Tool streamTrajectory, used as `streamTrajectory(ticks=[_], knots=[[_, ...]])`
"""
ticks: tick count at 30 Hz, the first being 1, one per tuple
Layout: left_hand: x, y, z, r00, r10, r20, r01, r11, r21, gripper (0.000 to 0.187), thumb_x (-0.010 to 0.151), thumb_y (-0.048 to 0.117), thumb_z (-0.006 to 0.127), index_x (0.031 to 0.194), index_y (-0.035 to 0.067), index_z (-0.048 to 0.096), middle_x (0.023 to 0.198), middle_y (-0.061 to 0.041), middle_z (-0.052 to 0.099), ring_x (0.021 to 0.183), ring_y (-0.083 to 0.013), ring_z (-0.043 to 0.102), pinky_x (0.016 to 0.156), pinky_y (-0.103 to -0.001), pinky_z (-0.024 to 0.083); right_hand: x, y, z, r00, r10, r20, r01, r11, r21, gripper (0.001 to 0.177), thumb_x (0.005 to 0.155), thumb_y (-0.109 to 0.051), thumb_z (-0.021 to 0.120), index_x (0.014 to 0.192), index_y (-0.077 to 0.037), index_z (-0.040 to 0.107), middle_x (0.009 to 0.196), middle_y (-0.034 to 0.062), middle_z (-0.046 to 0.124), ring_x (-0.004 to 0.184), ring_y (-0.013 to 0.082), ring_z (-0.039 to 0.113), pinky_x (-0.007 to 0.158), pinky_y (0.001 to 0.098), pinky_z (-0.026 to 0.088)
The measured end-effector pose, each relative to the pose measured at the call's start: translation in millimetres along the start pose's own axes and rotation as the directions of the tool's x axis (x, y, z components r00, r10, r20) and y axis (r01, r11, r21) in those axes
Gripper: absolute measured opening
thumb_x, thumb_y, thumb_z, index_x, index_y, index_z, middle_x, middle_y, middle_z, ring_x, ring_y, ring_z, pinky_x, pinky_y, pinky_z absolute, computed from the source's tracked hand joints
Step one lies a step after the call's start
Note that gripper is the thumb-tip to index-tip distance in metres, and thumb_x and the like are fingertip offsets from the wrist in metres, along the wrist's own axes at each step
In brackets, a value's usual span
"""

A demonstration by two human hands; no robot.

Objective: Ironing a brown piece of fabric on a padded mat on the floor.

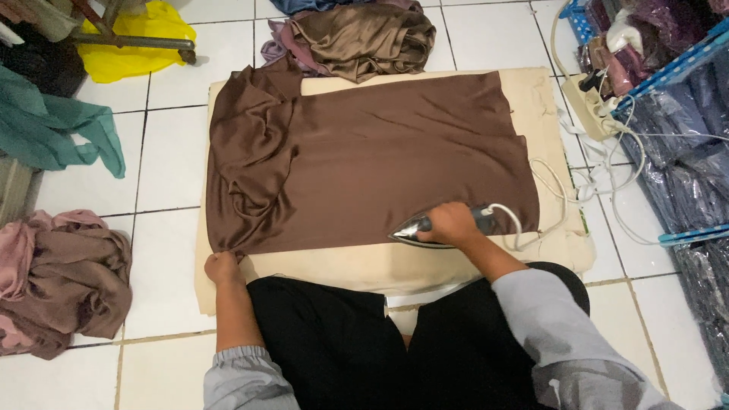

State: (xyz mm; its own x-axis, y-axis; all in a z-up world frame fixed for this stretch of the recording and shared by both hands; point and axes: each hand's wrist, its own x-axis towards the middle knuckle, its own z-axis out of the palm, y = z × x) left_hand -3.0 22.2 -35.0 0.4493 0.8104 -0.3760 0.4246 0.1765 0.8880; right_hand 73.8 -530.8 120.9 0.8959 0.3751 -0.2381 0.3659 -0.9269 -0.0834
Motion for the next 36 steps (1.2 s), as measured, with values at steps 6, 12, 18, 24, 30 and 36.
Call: streamTrajectory(ticks=[6, 12, 18, 24, 30, 36], knots=[[-34, 32, -1, 0.999, -0.032, 0.019, 0.032, 0.999, 0.008, 0.017, 0.086, 0.001, 0.046, 0.085, 0.018, 0.042, 0.07, 0.004, 0.036, 0.055, -0.0085, 0.035, 0.053, -0.027, 0.031, 25, -63, 2, 0.996, -0.085, -0.008, 0.085, 0.996, 0.008, 0.049, 0.078, -0.064, 0.072, 0.063, -0.017, 0.065, 0.061, 0.0048, 0.07, 0.058, 0.0213, 0.068, 0.059, 0.0346, 0.055], [-47, 42, -1, 0.999, -0.031, 0.015, 0.03, 0.999, 0.029, 0.017, 0.086, 0.002, 0.045, 0.085, 0.019, 0.042, 0.069, 0.004, 0.037, 0.055, -0.0091, 0.035, 0.053, -0.028, 0.032, 54, -134, 16, 0.99, -0.142, 0.025, 0.142, 0.99, 0.023, 0.051, 0.08, -0.067, 0.067, 0.067, -0.018, 0.07, 0.06, 0.0072, 0.07, 0.059, 0.0218, 0.07, 0.058, 0.0353, 0.055], [-40, 38, 1, 0.999, -0.043, 0.01, 0.042, 0.998, 0.051, 0.017, 0.086, -0.001, 0.046, 0.089, 0.016, 0.043, 0.073, 0.003, 0.038, 0.059, -0.0114, 0.033, 0.056, -0.03, 0.033, 82, -195, 20, 0.969, -0.217, -0.115, 0.221, 0.975, 0.026, 0.045, 0.081, -0.056, 0.07, 0.061, -0.016, 0.068, 0.051, 0.0074, 0.064, 0.05, 0.0197, 0.065, 0.051, 0.0328, 0.054], [-48, 42, -1, 1.0, -0.018, 0.012, 0.018, 0.998, 0.067, 0.016, 0.085, -0.001, 0.046, 0.086, 0.015, 0.045, 0.07, 0.001, 0.038, 0.055, -0.0109, 0.034, 0.054, -0.03, 0.033, 103, -230, 35, 0.965, -0.23, -0.123, 0.235, 0.971, 0.032, 0.045, 0.08, -0.055, 0.07, 0.062, -0.014, 0.069, 0.05, 0.0084, 0.062, 0.049, 0.0209, 0.065, 0.046, 0.0351, 0.052], [-40, 36, -3, 0.999, -0.039, 0.03, 0.036, 0.995, 0.089, 0.017, 0.084, 0.0, 0.047, 0.089, 0.017, 0.045, 0.072, 0.003, 0.039, 0.058, -0.0111, 0.035, 0.056, -0.029, 0.033, 89, -228, 15, 0.937, -0.251, -0.244, 0.263, 0.965, 0.017, 0.042, 0.081, -0.052, 0.074, 0.068, -0.013, 0.069, 0.052, 0.0068, 0.062, 0.047, 0.0153, 0.061, 0.045, 0.0296, 0.049], [-40, 35, -3, 0.999, -0.045, 0.021, 0.044, 0.997, 0.059, 0.016, 0.086, 0.001, 0.046, 0.088, 0.017, 0.043, 0.073, 0.002, 0.039, 0.058, -0.0122, 0.036, 0.057, -0.031, 0.034, 77, -193, 14, 0.937, -0.207, -0.282, 0.22, 0.975, 0.012, 0.039, 0.082, -0.049, 0.073, 0.073, -0.011, 0.07, 0.056, 0.006, 0.064, 0.048, 0.016, 0.062, 0.045, 0.0299, 0.05]])
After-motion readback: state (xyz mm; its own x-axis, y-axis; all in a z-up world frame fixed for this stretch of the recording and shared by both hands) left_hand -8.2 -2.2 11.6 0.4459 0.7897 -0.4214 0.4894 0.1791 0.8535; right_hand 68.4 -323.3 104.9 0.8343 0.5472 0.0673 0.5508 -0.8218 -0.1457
